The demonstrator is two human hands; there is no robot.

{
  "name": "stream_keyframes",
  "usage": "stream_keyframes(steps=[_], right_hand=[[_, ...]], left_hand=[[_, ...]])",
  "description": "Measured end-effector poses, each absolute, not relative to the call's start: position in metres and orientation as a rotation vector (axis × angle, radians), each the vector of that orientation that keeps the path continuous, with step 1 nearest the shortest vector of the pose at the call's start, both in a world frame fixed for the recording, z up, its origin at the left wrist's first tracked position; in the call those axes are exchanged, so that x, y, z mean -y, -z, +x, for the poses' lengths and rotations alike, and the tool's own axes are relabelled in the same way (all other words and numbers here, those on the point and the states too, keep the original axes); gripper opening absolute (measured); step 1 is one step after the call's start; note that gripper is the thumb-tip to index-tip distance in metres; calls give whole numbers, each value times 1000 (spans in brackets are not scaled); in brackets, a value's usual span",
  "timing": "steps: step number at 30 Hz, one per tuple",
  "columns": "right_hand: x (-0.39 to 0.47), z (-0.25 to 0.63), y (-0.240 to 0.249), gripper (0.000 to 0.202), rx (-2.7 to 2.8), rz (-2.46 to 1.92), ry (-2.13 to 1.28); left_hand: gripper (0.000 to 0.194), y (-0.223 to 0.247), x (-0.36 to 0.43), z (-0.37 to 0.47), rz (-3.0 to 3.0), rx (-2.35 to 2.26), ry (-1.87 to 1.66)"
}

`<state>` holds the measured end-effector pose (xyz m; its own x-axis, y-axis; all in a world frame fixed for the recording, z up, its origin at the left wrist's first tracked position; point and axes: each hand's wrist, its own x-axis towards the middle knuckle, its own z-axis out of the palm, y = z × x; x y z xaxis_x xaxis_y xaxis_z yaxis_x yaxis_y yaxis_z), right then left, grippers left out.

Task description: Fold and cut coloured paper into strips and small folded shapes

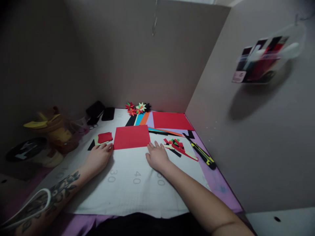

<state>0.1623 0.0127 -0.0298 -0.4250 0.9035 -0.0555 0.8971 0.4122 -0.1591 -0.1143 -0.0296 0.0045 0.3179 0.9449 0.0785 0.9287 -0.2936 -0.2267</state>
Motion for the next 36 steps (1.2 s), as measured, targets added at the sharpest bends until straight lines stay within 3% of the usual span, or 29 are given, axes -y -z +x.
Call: stream_keyframes(steps=[5,9,14,20,26,31,36], right_hand=[[-19,158,21,55,2542,-1717,-228],[-17,130,18,55,2631,-1411,-329],[-13,122,25,56,2699,-1389,-391],[-22,172,24,48,2541,-1722,-221],[-20,190,20,34,2631,-1295,-160],[-31,180,22,42,2739,-1230,-200],[-42,175,24,37,2651,-1118,-264]], left_hand=[[38,-13,21,-104,-2332,1788,54],[48,0,12,-75,-2630,1692,311],[61,22,14,-73,-2804,1693,103],[51,17,22,-99,-2676,1755,117],[28,2,11,-88,-2610,1736,265],[29,-6,-8,-81,-2563,1766,230],[38,8,-13,-88,-2608,1748,503]])
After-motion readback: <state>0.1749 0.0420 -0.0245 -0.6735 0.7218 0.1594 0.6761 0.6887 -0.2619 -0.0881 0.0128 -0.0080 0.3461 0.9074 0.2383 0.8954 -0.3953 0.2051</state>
